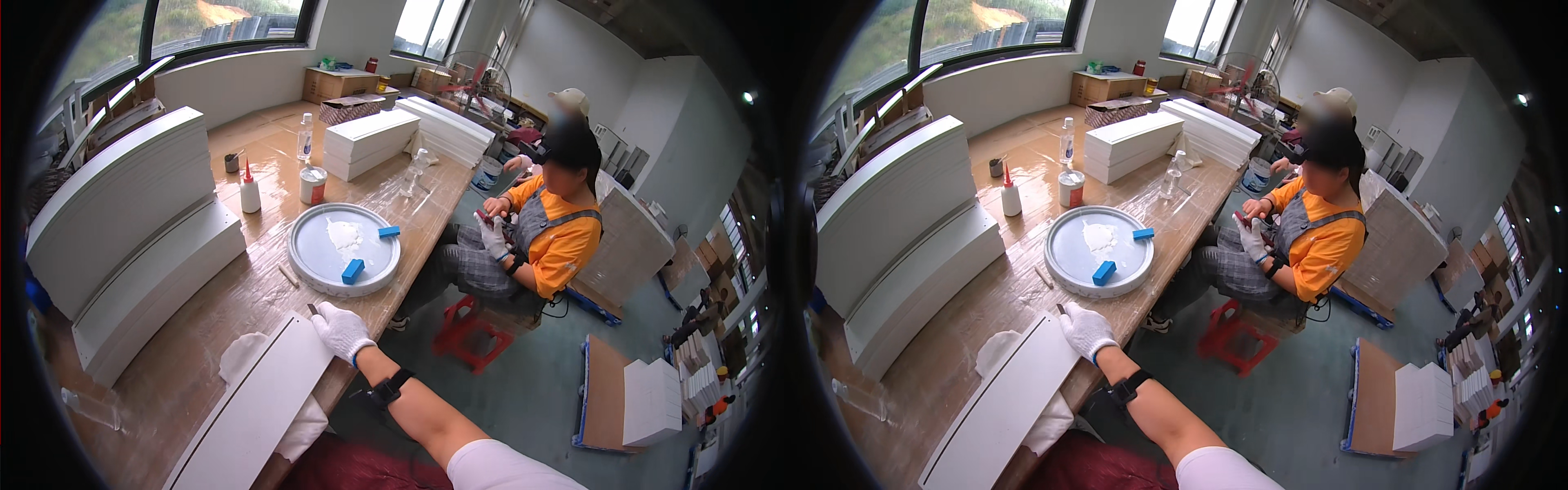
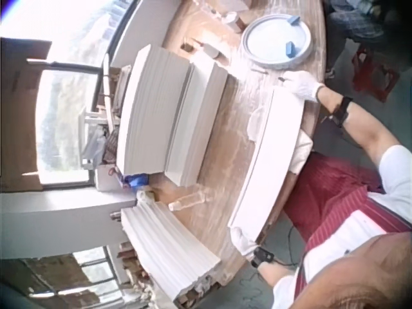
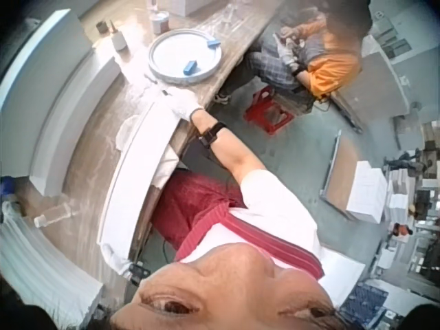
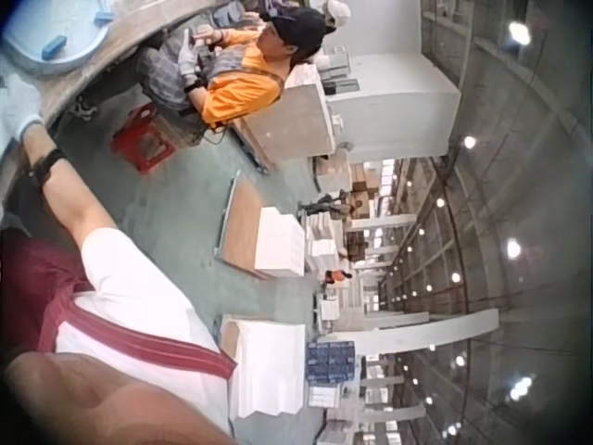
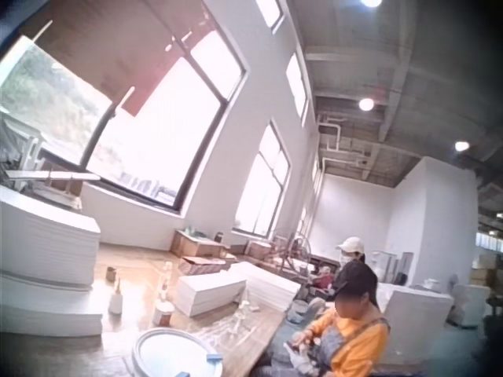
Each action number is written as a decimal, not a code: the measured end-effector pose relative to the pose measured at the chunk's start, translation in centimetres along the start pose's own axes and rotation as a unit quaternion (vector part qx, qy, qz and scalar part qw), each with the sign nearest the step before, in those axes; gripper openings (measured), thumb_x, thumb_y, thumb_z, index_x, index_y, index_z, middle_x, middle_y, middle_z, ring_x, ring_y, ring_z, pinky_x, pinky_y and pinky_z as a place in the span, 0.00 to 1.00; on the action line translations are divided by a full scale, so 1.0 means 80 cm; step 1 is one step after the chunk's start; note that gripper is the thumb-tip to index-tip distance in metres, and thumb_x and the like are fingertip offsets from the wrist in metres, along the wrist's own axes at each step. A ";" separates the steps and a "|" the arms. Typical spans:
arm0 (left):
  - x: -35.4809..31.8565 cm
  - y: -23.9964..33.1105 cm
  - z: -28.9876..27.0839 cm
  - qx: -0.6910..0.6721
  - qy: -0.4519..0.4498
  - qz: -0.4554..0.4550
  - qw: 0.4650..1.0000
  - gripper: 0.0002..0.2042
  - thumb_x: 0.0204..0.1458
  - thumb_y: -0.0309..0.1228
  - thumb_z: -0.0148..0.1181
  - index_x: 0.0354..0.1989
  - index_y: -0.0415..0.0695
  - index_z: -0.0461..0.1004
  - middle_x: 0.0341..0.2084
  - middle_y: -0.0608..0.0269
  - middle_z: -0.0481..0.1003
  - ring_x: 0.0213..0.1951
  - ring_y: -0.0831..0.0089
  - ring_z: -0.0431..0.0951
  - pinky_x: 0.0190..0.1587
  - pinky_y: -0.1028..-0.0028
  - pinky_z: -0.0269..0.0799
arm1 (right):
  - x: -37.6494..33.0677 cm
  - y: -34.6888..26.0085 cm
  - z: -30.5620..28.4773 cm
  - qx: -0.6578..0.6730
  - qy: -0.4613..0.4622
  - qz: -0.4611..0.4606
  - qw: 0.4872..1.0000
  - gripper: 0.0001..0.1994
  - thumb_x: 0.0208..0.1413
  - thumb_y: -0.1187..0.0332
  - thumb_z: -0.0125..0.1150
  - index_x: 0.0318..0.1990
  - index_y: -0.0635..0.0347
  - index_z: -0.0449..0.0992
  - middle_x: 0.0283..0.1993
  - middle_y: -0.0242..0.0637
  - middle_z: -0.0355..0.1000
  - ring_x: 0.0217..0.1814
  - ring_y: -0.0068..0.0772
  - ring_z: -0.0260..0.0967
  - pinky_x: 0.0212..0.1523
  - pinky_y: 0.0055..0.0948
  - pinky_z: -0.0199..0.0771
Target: Cleaning or applying a substance to white wooden furniture boards using a sponge and cloth.
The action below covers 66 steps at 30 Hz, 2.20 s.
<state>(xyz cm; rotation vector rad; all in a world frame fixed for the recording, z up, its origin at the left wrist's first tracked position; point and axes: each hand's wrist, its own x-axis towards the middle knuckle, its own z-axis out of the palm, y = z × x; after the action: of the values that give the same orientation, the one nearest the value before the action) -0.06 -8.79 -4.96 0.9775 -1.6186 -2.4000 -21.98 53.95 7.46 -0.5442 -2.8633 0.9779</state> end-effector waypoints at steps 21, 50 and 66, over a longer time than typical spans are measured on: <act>-0.061 0.013 0.118 0.023 -0.044 0.075 0.996 0.28 0.66 0.35 0.51 0.70 0.34 0.56 0.66 0.43 0.61 0.64 0.54 0.63 0.69 0.57 0.56 | -0.029 -0.056 0.102 -0.145 0.010 -0.119 0.982 0.19 0.61 0.62 0.52 0.59 0.46 0.74 0.45 0.45 0.77 0.43 0.47 0.78 0.41 0.47 0.77; 0.032 -0.056 0.345 -0.237 -0.351 -0.082 0.902 0.28 0.62 0.35 0.51 0.70 0.40 0.58 0.63 0.48 0.66 0.61 0.51 0.69 0.62 0.54 0.68 | -0.139 -0.016 0.028 0.329 0.029 -0.076 0.941 0.13 0.62 0.62 0.57 0.49 0.56 0.80 0.43 0.46 0.79 0.47 0.43 0.79 0.47 0.35 0.76; -0.043 -0.017 0.162 -0.297 -0.188 0.061 0.934 0.27 0.67 0.49 0.46 0.67 0.44 0.63 0.60 0.56 0.71 0.58 0.58 0.73 0.61 0.57 0.70 | -0.075 -0.017 0.099 -0.054 0.119 -0.122 0.984 0.13 0.58 0.63 0.55 0.49 0.51 0.80 0.41 0.45 0.79 0.43 0.50 0.78 0.44 0.47 0.77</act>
<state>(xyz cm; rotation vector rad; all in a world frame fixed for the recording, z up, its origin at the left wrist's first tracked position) -4.11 3.61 -1.50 0.3177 -0.8611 -2.8288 -18.15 46.24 2.33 -0.2834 -2.6955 0.6732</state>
